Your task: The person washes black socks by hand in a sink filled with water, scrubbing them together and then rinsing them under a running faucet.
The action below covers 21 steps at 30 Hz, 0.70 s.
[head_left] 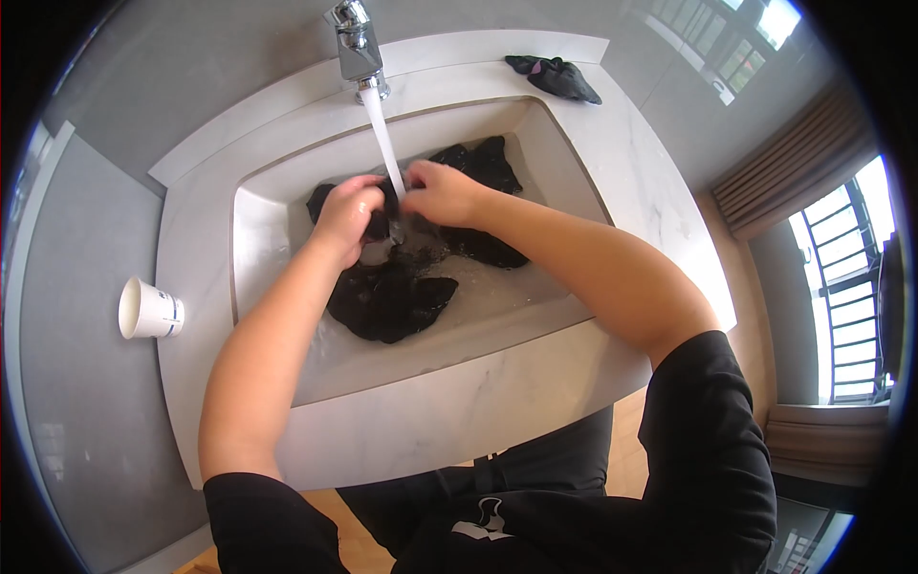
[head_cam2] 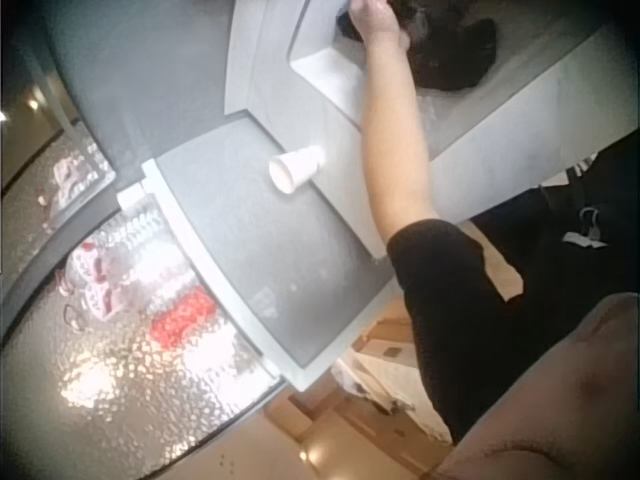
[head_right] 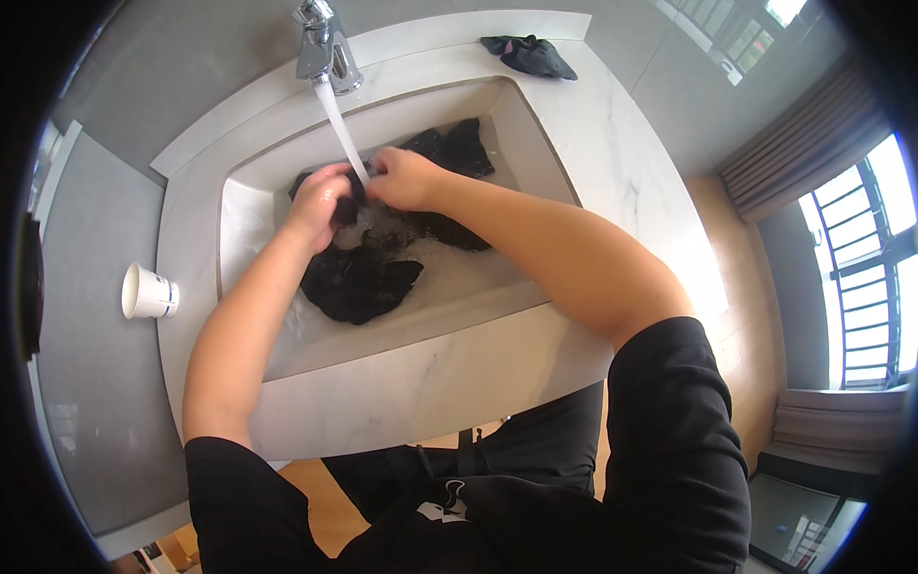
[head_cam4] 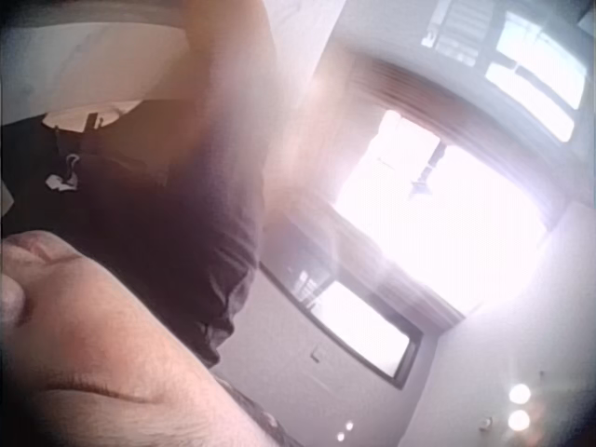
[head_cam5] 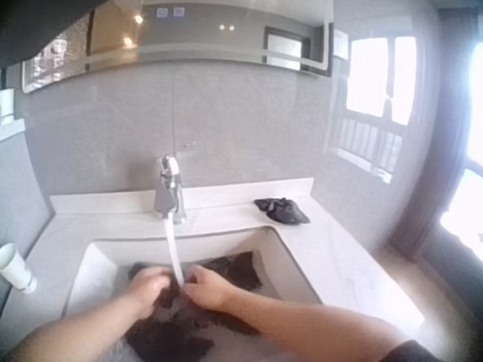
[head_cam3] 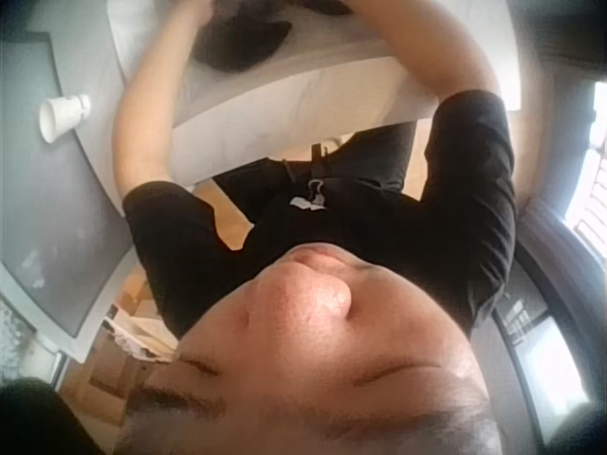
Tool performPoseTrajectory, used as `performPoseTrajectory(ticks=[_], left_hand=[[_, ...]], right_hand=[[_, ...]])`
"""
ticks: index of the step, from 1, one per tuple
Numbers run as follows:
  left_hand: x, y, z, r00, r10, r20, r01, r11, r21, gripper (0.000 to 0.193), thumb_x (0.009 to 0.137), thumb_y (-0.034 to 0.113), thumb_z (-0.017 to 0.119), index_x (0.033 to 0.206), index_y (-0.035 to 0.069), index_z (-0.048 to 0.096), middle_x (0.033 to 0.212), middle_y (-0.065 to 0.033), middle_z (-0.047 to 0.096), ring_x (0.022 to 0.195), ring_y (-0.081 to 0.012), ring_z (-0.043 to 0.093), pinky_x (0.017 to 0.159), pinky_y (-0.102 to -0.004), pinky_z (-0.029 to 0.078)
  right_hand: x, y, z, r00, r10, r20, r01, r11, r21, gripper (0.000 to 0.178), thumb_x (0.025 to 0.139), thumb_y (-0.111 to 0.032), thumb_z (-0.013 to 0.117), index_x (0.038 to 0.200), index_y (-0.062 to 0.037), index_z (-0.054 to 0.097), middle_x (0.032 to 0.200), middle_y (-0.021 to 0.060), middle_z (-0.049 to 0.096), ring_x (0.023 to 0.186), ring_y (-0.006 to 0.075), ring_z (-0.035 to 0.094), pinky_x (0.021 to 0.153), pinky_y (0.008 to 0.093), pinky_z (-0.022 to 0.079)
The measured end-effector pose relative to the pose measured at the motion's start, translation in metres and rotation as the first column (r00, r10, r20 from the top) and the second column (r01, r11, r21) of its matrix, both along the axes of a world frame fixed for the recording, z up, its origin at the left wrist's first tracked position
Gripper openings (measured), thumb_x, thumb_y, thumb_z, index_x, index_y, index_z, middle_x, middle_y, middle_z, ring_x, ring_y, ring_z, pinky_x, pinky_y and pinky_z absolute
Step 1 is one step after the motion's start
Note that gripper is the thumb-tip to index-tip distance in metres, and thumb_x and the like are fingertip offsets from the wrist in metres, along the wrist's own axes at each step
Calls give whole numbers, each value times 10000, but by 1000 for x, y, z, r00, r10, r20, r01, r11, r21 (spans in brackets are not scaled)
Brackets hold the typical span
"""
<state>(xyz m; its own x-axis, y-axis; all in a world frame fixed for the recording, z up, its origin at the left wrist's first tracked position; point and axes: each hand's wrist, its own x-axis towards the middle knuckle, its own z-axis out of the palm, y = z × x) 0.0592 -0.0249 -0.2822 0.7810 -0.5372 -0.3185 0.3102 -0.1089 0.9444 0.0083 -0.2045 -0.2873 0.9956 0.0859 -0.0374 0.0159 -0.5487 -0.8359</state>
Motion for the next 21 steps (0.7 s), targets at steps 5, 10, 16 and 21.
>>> performPoseTrajectory(ticks=[5, 10, 16, 21], left_hand=[[-6, 5, -5, 953, 51, -300, -115, 973, -198, 463, 915, 488, 456, 1107, 90, 593, 1043, -74, 626, 872, -227, 591, 706, -420, 504], [-30, -20, 19, 943, 209, -259, -182, 975, 125, 447, 909, 559, 484, 1089, 166, 596, 1023, -13, 634, 868, -195, 591, 718, -441, 436], [1, 7, -6, 943, -8, 334, -84, 962, 259, 459, 846, 412, 653, 1163, 94, 560, 930, -71, 680, 861, -285, 647, 742, -403, 491], [-13, 8, 0, 606, -685, 404, -235, 330, 914, 480, 775, 262, 682, 1222, 131, 566, 1206, -151, 608, 1181, -349, 544, 949, -435, 453]], right_hand=[[-18, 31, 23, 952, 265, 150, -304, 780, 547, 192, 807, -142, 594, 926, 5, 626, 830, 130, 650, 789, 245, 643, 713, 359, 505], [-19, 18, 11, 878, 191, 439, -77, 961, -265, 187, 801, -174, 596, 853, 5, 583, 895, 198, 625, 888, 384, 604, 778, 441, 497], [-7, 2, 13, 976, -103, 190, 200, 765, -613, 247, 862, -205, 562, 1027, -55, 668, 1112, 169, 641, 1089, 379, 596, 877, 451, 520], [-11, 0, 3, 951, 293, -102, -287, 702, -651, 279, 864, -214, 566, 1082, -77, 672, 1144, 176, 640, 1100, 348, 600, 895, 436, 514]])
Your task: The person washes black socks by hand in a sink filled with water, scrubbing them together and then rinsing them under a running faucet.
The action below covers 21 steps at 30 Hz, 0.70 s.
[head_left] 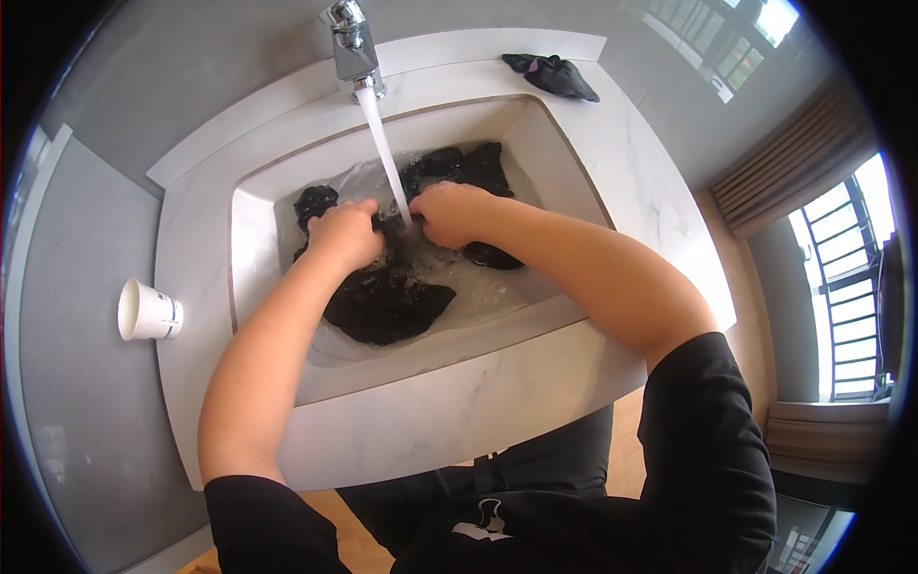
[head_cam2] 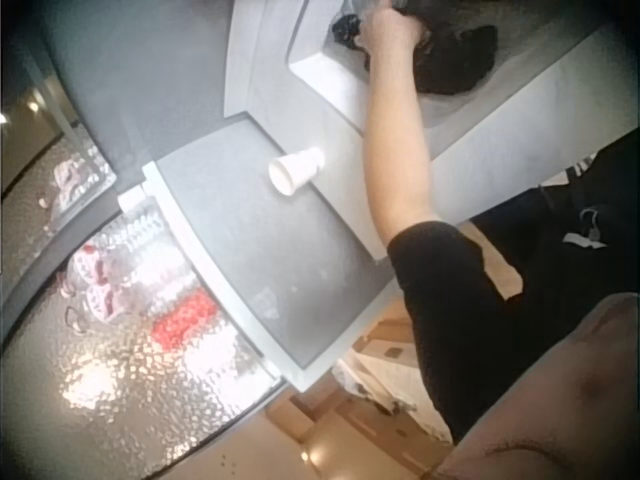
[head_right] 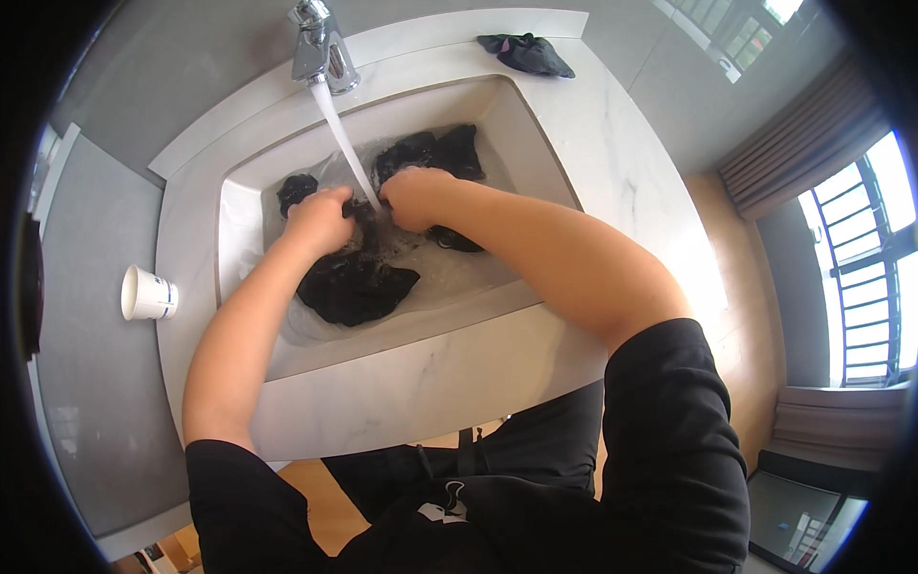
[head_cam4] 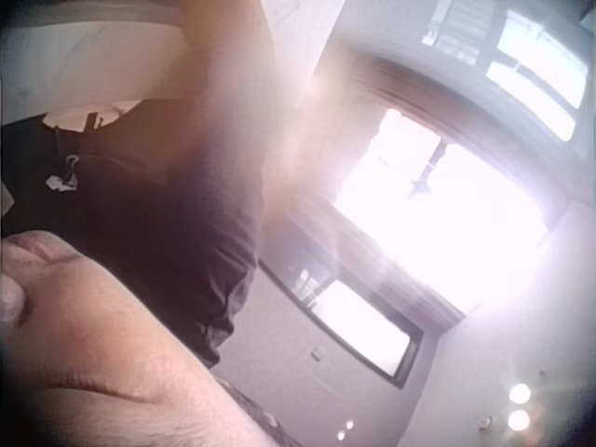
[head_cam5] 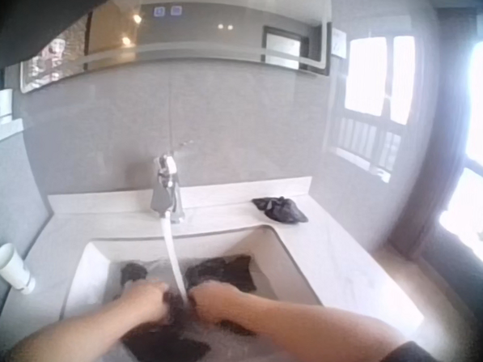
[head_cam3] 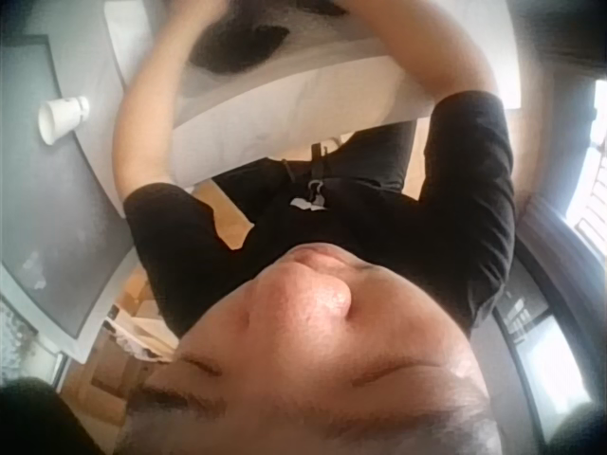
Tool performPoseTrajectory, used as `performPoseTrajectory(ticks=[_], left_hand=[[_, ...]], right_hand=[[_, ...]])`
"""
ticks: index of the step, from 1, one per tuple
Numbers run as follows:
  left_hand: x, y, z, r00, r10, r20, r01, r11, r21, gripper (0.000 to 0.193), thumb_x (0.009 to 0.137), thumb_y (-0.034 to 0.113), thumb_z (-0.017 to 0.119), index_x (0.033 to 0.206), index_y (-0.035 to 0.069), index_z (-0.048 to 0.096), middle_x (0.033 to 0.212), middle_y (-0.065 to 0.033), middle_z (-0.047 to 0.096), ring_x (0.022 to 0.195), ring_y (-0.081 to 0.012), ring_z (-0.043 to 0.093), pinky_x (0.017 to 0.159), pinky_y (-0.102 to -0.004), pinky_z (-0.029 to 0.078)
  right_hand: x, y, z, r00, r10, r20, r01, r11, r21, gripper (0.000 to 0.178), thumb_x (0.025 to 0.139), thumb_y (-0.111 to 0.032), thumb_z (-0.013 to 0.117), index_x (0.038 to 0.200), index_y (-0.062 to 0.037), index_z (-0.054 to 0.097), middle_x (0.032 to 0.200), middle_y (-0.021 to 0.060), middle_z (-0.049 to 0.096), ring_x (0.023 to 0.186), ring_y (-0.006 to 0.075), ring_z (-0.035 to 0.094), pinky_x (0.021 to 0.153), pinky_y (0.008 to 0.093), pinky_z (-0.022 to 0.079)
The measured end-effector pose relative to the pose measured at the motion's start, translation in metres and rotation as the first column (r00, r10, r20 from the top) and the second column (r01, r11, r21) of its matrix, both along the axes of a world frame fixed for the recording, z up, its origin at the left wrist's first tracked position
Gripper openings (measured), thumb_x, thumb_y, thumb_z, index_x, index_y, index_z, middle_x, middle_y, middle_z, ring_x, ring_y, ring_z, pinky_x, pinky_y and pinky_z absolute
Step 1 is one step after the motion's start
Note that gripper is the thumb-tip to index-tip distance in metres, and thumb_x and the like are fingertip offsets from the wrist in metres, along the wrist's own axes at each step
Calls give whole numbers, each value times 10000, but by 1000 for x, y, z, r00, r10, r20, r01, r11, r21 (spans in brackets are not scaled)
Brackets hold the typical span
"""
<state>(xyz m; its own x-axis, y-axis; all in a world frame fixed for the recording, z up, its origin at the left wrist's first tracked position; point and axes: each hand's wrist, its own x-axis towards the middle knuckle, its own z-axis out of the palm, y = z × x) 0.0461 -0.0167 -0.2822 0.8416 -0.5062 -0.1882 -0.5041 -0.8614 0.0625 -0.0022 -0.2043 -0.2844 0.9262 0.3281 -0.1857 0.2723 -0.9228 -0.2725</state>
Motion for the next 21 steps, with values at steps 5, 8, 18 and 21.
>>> performPoseTrajectory(ticks=[5, 8, 18, 21], left_hand=[[-9, -5, 9, 987, -127, 97, 137, 986, -96, 416, 756, 232, 694, 1146, 103, 624, 1170, -132, 622, 1126, -318, 570, 949, -437, 450], [-3, -3, 9, 981, -183, -56, 127, 838, -531, 383, 738, 173, 725, 1091, 53, 632, 1062, -121, 654, 990, -261, 622, 891, -383, 481], [16, -2, 6, 825, -350, -443, -322, 353, -879, 213, 778, 57, 733, 944, 20, 605, 883, -20, 641, 824, -93, 574, 756, -255, 472], [15, -5, 6, 807, -358, -469, -368, 316, -875, 183, 794, 12, 705, 941, 24, 597, 889, -18, 639, 827, -88, 571, 757, -246, 472]], right_hand=[[15, -12, 2, 965, -255, -58, 261, 954, 150, 289, 842, -224, 627, 1081, -66, 671, 1068, 185, 670, 960, 331, 647, 833, 420, 511], [11, -10, 21, 942, -238, -239, 330, 790, 516, 313, 850, -272, 675, 1039, -23, 668, 917, 119, 674, 810, 201, 627, 729, 327, 495], [10, -21, 38, 914, -167, -369, 403, 474, 783, 319, 813, -79, 688, 1105, -19, 576, 932, 57, 629, 828, 156, 627, 664, 298, 544], [9, -27, 43, 882, -174, -438, 471, 351, 809, 271, 810, -90, 702, 1048, -21, 592, 917, 55, 633, 799, 160, 633, 631, 293, 541]])
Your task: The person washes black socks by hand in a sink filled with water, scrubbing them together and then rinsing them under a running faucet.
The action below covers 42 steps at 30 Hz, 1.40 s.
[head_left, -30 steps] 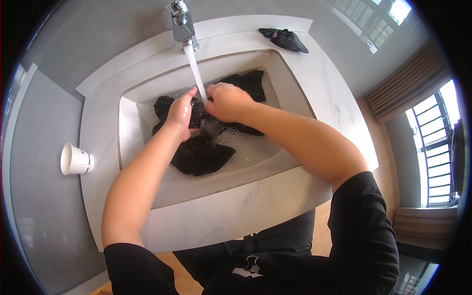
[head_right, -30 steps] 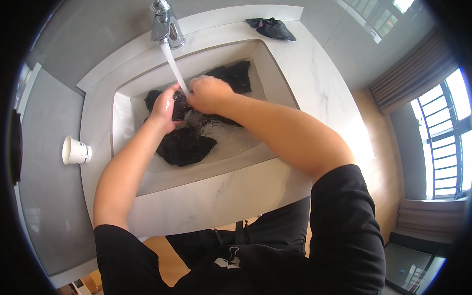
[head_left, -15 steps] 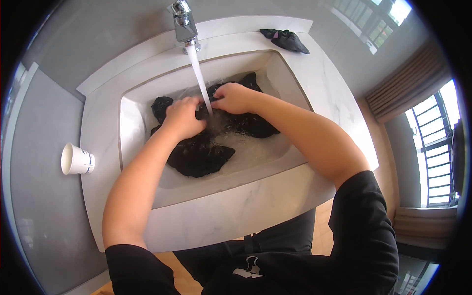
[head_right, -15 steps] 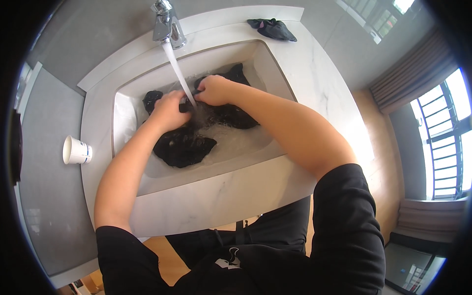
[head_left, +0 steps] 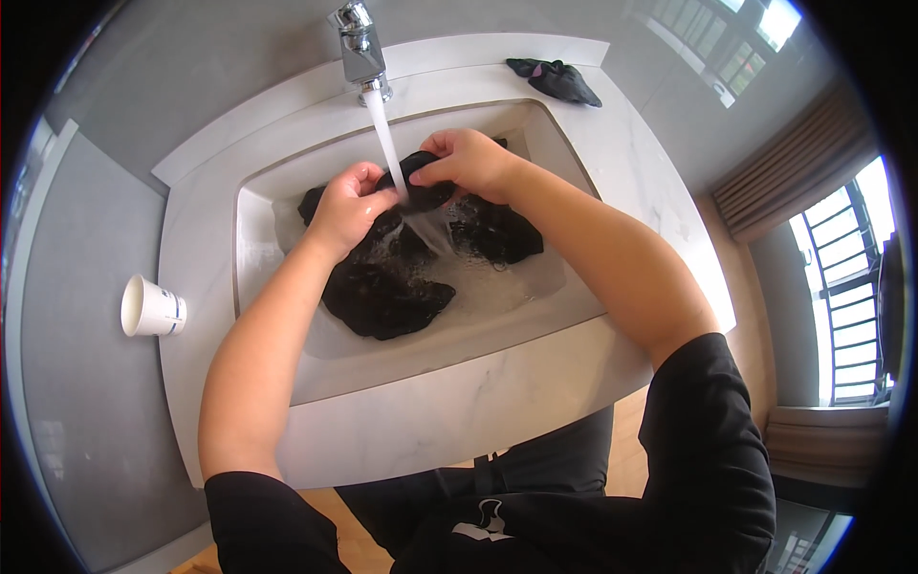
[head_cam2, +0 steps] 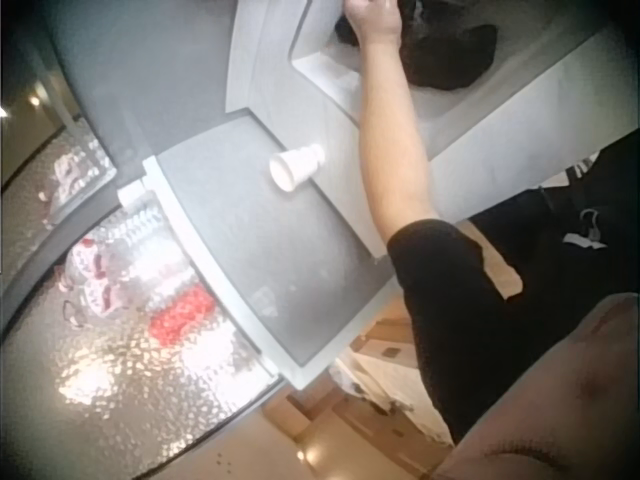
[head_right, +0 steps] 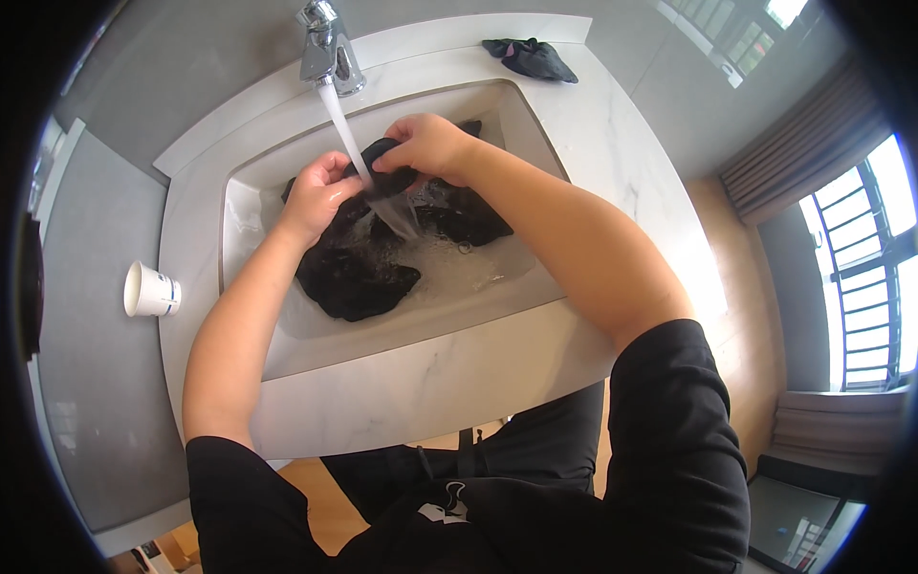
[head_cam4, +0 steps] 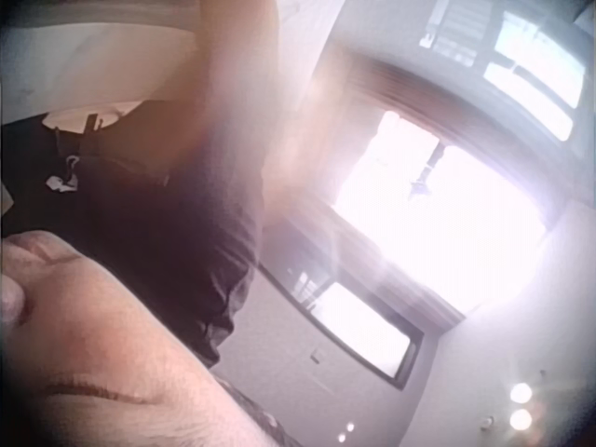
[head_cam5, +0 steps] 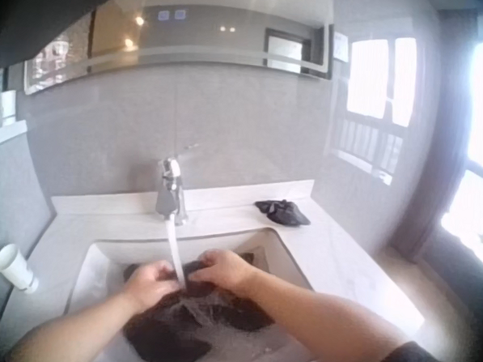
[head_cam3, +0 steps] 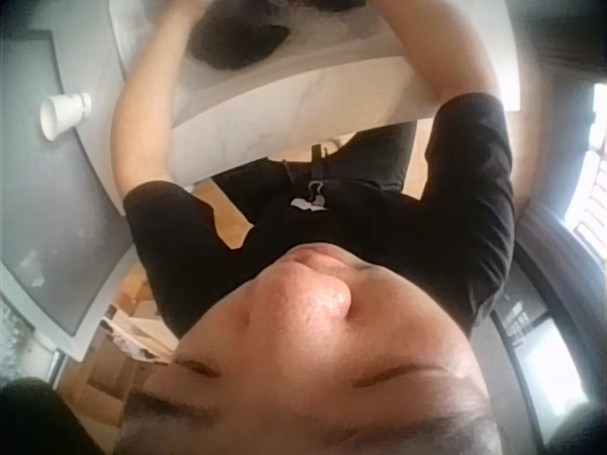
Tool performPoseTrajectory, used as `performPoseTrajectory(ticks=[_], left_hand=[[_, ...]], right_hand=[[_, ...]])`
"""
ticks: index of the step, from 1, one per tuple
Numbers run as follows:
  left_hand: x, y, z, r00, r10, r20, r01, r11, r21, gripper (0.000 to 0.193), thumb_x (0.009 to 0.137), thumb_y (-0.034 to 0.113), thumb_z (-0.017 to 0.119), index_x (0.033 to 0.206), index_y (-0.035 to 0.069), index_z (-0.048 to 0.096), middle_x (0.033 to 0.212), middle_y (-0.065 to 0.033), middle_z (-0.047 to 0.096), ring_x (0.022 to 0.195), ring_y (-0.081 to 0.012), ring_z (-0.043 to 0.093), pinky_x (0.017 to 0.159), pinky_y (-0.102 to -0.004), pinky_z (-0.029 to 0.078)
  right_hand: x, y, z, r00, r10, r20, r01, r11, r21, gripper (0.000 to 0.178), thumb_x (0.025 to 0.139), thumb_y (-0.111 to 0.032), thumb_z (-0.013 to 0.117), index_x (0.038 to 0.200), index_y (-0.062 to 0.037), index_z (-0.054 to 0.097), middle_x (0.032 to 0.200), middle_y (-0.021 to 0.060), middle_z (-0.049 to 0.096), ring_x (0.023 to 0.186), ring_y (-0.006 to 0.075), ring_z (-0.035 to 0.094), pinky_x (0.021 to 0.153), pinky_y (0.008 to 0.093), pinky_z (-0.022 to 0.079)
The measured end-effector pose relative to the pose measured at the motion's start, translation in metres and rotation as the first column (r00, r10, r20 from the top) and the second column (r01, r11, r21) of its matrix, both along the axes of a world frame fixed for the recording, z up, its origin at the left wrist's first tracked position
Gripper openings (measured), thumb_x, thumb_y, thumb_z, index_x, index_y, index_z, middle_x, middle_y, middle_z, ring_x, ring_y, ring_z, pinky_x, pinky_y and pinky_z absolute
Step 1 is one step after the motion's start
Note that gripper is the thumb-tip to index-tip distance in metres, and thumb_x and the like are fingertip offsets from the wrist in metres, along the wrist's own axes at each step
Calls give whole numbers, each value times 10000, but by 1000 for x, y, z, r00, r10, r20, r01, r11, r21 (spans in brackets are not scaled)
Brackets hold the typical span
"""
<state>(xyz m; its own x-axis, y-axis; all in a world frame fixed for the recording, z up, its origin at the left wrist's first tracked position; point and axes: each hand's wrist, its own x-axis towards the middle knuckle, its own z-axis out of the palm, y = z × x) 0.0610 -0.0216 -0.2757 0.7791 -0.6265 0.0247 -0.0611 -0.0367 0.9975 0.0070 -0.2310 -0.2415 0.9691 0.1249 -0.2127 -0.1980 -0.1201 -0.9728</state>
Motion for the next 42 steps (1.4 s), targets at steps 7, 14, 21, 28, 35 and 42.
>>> performPoseTrajectory(ticks=[7, 14, 21, 28, 35, 42], left_hand=[[3, 0, -2, 991, -41, 128, 26, 993, 114, 248, 775, 25, 734, 965, 14, 575, 906, -32, 636, 858, -91, 578, 767, -253, 483], [-6, 7, -6, 819, -185, 543, -94, 891, 445, 477, 747, 217, 791, 1109, 6, 564, 1022, -138, 662, 943, -302, 649, 865, -382, 506], [-20, 6, 7, 777, -399, 487, -318, 419, 851, 733, 741, 501, 737, 1280, 42, 546, 1296, -170, 533, 1278, -334, 428, 980, -430, 442], [-13, 3, 2, 607, -296, 737, -421, 667, 615, 398, 816, 267, 688, 1111, 8, 620, 1102, -204, 620, 1024, -381, 592, 865, -446, 496], [-1, 4, -13, 778, 122, 616, -394, 859, 326, 196, 894, 155, 613, 979, -17, 651, 910, -232, 674, 859, -356, 664, 761, -410, 509], [8, 2, -11, 984, 178, 16, -178, 978, 109, 119, 801, 71, 727, 839, 36, 620, 765, 20, 591, 690, -63, 485, 633, -215, 402]], right_hand=[[10, -3, -15, 997, -1, 77, -11, 988, 155, 256, 792, -113, 735, 991, -10, 611, 914, 62, 639, 786, 156, 634, 585, 298, 555], [11, 1, -24, 976, -33, 216, 103, 942, -319, 254, 833, -129, 707, 1028, -25, 582, 927, 81, 651, 768, 156, 640, 560, 298, 525], [10, 7, -24, 949, -158, 272, 286, 795, -535, 386, 836, -124, 708, 1158, -6, 529, 1102, 149, 615, 939, 182, 628, 708, 310, 560], [5, 13, -19, 994, 71, 86, -101, 905, 414, 492, 865, 23, 604, 1318, 2, 414, 1311, 160, 508, 1109, 220, 569, 891, 375, 539], [4, 14, -15, 993, 40, -111, -78, 929, -361, 307, 890, -176, 646, 1126, 15, 596, 978, 116, 659, 783, 183, 652, 674, 302, 547], [2, 19, -26, 992, -9, -129, -18, 978, -210, 358, 876, -327, 665, 998, 8, 632, 768, 80, 646, 621, 169, 634, 573, 289, 518]])
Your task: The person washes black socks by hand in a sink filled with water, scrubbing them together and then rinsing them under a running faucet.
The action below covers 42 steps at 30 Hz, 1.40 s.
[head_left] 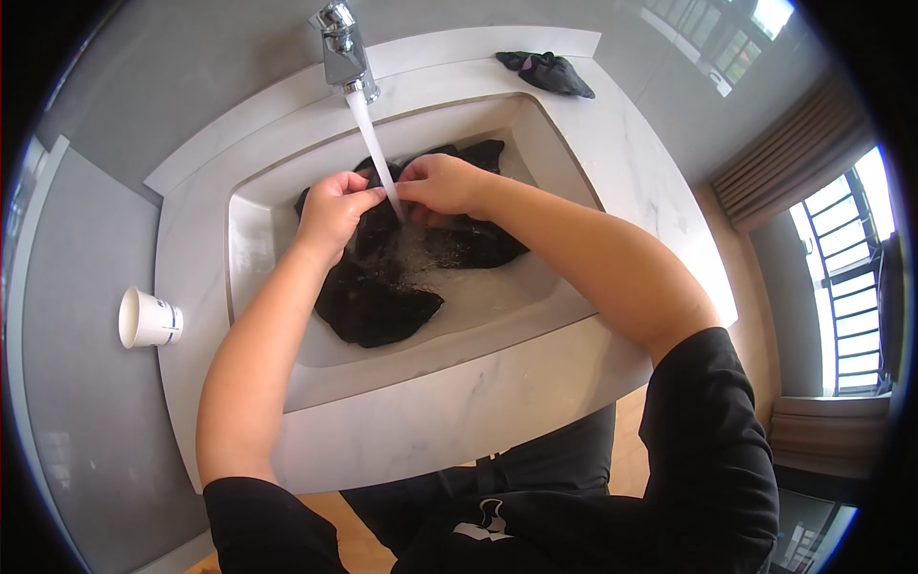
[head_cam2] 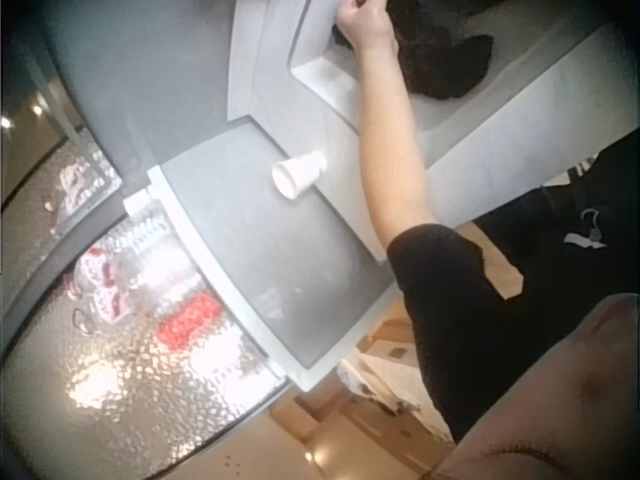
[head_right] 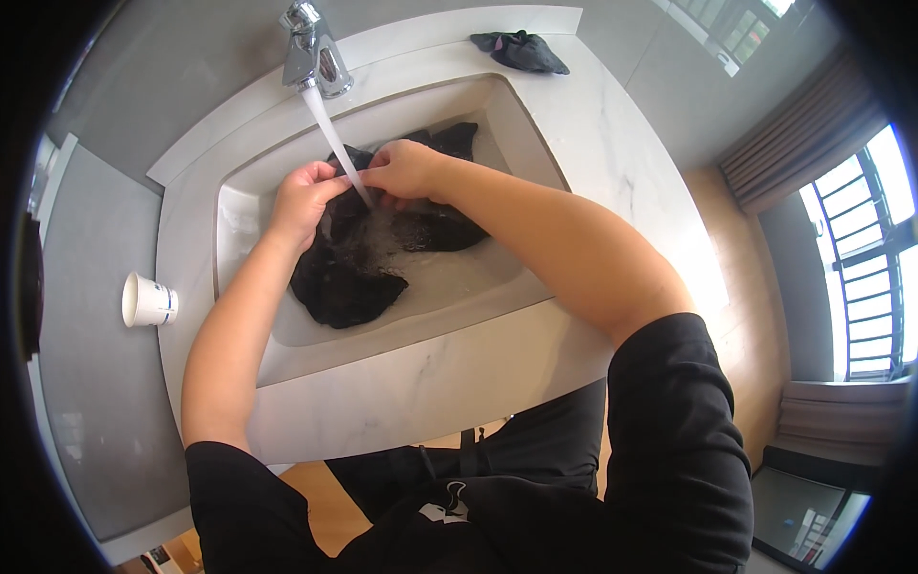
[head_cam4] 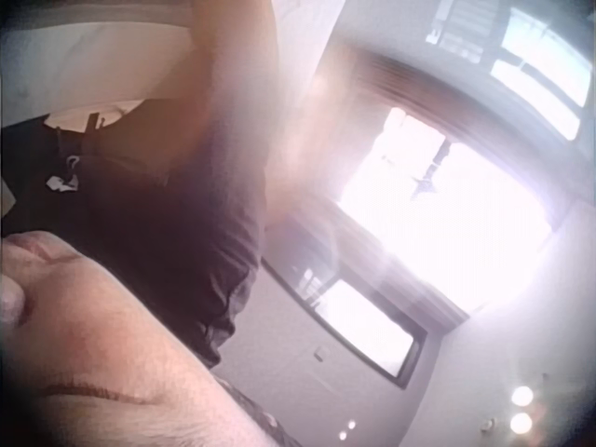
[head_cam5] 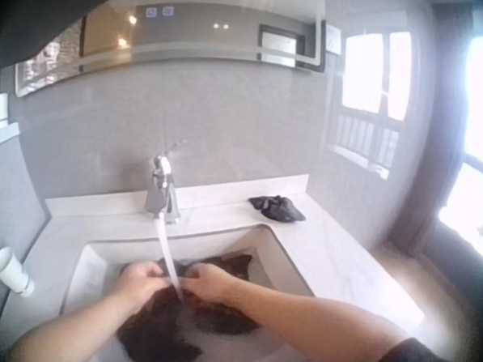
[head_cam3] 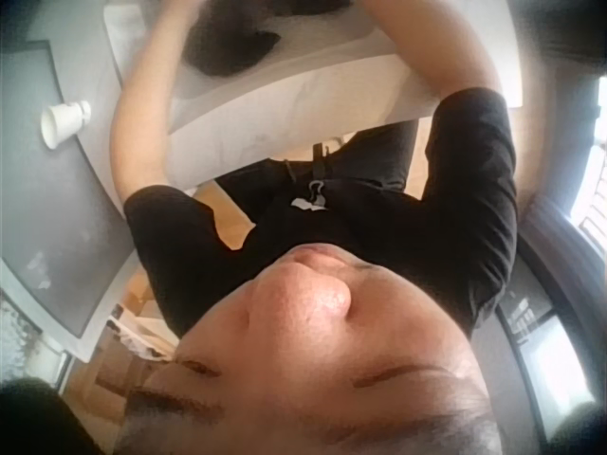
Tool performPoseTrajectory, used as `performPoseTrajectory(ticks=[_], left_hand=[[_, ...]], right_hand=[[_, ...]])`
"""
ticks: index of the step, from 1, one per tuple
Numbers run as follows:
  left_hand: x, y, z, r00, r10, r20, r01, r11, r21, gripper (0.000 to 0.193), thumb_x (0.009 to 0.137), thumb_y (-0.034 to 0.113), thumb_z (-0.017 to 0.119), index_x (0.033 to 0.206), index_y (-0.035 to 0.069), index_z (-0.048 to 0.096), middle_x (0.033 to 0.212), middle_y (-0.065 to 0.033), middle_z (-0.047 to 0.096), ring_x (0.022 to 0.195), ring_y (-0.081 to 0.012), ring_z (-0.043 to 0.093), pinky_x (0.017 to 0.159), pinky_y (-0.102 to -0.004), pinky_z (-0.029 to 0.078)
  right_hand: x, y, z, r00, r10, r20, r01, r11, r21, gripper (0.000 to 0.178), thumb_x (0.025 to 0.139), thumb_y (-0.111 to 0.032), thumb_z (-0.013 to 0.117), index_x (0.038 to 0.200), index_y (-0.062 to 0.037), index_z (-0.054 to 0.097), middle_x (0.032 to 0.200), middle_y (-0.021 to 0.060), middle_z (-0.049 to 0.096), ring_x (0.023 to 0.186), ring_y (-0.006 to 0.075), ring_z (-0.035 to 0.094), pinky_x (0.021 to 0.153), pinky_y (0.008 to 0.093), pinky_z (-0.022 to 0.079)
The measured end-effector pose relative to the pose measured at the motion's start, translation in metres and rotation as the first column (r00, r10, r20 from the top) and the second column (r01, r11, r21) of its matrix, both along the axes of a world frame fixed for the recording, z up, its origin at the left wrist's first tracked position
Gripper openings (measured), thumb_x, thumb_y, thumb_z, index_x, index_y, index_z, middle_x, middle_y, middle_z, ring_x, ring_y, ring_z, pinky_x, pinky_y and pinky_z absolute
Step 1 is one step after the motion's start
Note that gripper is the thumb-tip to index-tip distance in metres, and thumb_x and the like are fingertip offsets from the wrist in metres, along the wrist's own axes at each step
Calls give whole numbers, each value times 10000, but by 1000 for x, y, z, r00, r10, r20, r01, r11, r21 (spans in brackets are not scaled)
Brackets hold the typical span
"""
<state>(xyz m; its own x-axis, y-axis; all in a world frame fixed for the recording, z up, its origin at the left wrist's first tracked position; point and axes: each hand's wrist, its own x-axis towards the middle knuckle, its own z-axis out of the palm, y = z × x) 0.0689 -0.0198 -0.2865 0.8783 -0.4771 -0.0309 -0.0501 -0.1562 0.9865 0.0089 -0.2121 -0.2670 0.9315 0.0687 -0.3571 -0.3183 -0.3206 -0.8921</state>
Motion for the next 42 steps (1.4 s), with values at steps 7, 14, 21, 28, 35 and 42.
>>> performPoseTrajectory(ticks=[7, 14, 21, 28, 35, 42], left_hand=[[-7, -2, 9, 982, -185, 43, 190, 954, -232, 276, 746, -81, 630, 841, 103, 446, 889, 16, 511, 841, -72, 503, 671, -211, 420], [-16, -3, 16, 987, -154, -50, 133, 949, -286, 364, 736, -111, 593, 930, 123, 394, 1019, 2, 488, 893, -101, 532, 592, -240, 503], [-15, -4, 20, 977, -177, -119, 146, 962, -230, 277, 780, -85, 482, 923, 125, 374, 1195, -50, 503, 881, -141, 587, 576, -282, 536], [-16, -3, 20, 971, -93, -221, 34, 965, -258, 173, 898, 34, 541, 1019, 129, 460, 1071, -54, 618, 818, -173, 656, 599, -346, 554], [-23, -6, 23, 936, 12, -352, -74, 984, -162, 165, 918, 102, 581, 1049, 9, 616, 951, -59, 648, 844, -181, 653, 680, -364, 567], [-20, -6, 22, 945, 10, -327, -45, 994, -100, 152, 907, 112, 588, 1004, 4, 631, 935, -61, 637, 829, -161, 599, 688, -343, 569]], right_hand=[[5, -2, -8, 985, -8, 170, 3, 999, 32, 235, 865, -257, 656, 924, -31, 627, 753, 59, 628, 634, 141, 606, 570, 292, 499], [7, -5, -8, 917, 89, 389, 32, 956, -293, 253, 796, -294, 717, 887, -59, 696, 800, 124, 683, 760, 248, 657, 715, 359, 516], [2, -10, 0, 919, 88, 384, 76, 917, -391, 233, 795, -272, 703, 922, -78, 729, 867, 142, 699, 829, 281, 665, 790, 366, 517], [1, -6, 4, 893, 107, 438, 21, 961, -277, 219, 821, -216, 663, 961, -56, 717, 823, 128, 691, 763, 228, 647, 749, 334, 511], [-1, -1, 1, 860, 132, 494, 31, 951, -308, 201, 834, -167, 613, 950, -32, 706, 774, 102, 691, 703, 195, 640, 702, 325, 507], [-3, 2, -1, 821, 151, 551, 68, 931, -358, 208, 812, -182, 613, 920, -26, 699, 801, 135, 692, 726, 264, 653, 713, 352, 509]])
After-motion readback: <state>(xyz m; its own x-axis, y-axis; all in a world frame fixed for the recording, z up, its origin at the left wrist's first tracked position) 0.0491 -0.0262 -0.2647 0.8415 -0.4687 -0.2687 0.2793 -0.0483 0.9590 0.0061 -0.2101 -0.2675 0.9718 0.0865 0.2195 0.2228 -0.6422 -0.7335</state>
